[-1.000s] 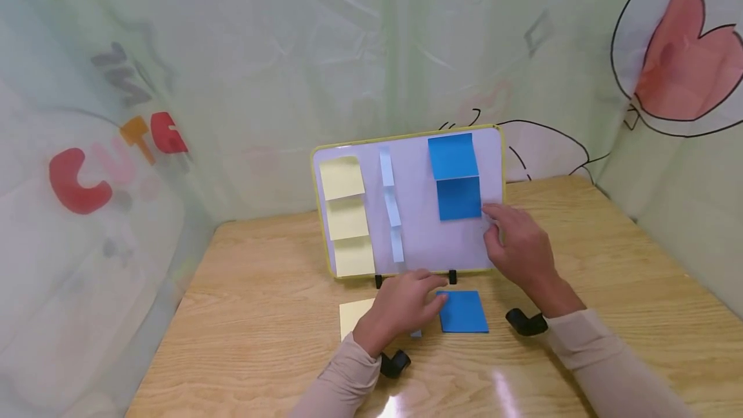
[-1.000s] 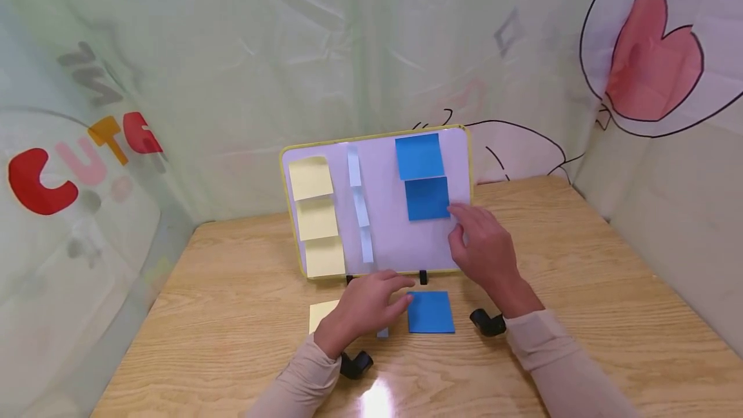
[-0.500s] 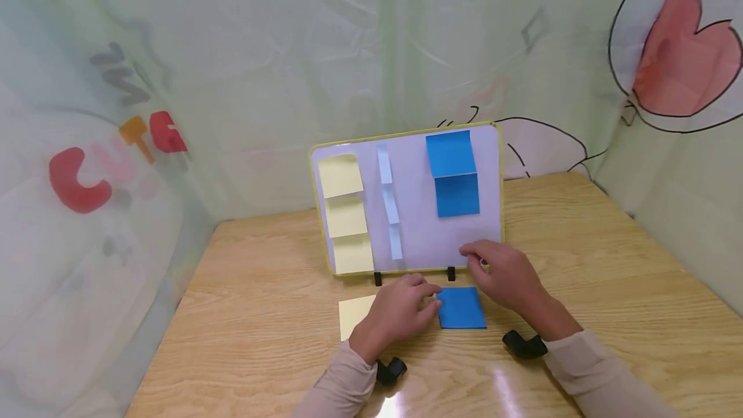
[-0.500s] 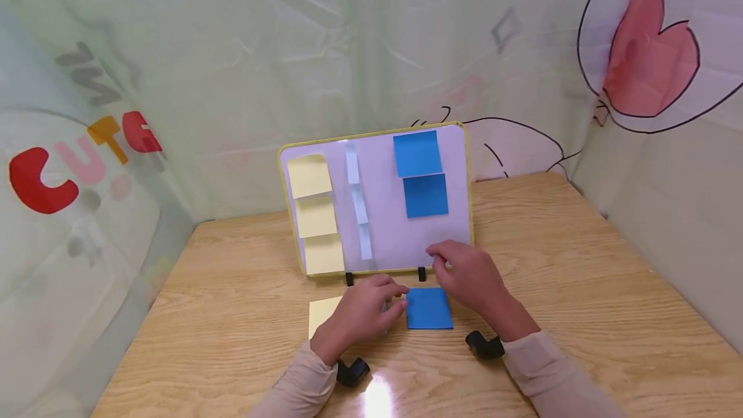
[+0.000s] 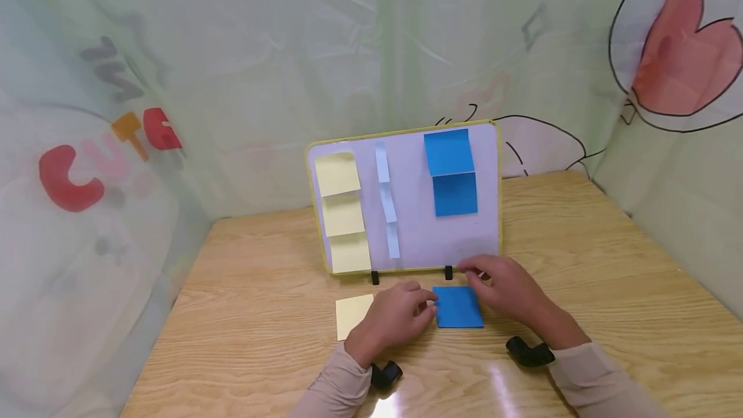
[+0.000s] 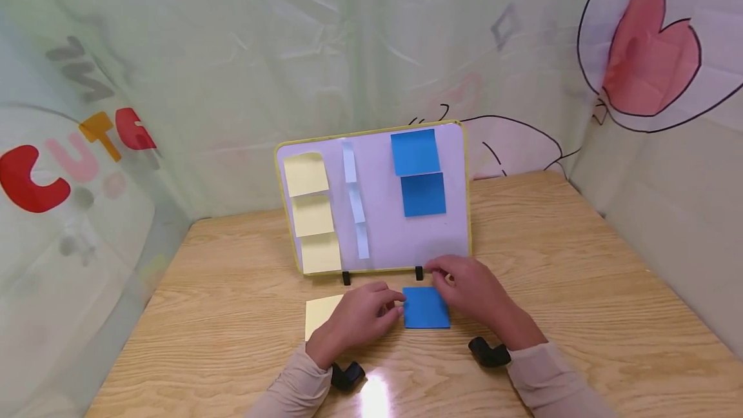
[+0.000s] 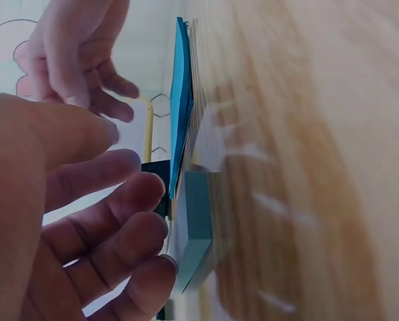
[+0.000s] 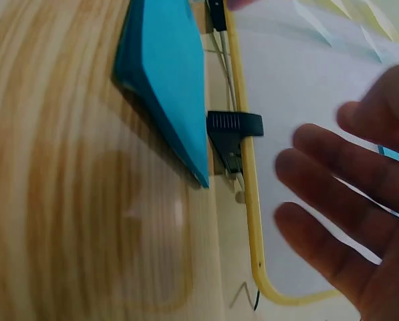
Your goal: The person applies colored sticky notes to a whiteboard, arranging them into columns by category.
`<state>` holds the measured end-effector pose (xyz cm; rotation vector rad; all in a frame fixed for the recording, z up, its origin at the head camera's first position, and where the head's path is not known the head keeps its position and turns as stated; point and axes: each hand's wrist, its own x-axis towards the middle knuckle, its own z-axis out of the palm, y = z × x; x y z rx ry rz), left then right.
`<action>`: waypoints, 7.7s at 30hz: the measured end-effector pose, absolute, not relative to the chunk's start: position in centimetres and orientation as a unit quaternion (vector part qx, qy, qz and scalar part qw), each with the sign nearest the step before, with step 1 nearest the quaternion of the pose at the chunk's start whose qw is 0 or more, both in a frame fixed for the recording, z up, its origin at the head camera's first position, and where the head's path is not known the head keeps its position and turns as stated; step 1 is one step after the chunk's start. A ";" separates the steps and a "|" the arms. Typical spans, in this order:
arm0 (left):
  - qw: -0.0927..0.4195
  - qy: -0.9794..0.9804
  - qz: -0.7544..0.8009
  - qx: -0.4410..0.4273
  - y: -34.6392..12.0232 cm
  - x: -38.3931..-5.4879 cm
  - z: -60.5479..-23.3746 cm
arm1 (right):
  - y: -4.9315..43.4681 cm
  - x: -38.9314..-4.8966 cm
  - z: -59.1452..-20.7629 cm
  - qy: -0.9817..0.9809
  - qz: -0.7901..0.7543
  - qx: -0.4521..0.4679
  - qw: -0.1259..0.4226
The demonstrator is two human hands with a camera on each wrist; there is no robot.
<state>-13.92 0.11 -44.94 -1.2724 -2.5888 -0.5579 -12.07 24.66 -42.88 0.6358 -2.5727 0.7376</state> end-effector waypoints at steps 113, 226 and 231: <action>0.062 -0.878 -0.090 -0.466 -0.8 -13.2 -44.7 | 24.7 -11.5 -44.8 -0.913 0.394 0.034 0.098; 0.084 -0.873 -0.329 -0.350 0.3 -15.5 -41.0 | 24.2 -15.5 -42.1 -0.806 0.227 0.229 0.497; 0.085 -0.868 -0.373 -0.316 0.6 -15.6 -40.5 | 23.7 -15.6 -42.3 -0.793 0.225 0.226 0.518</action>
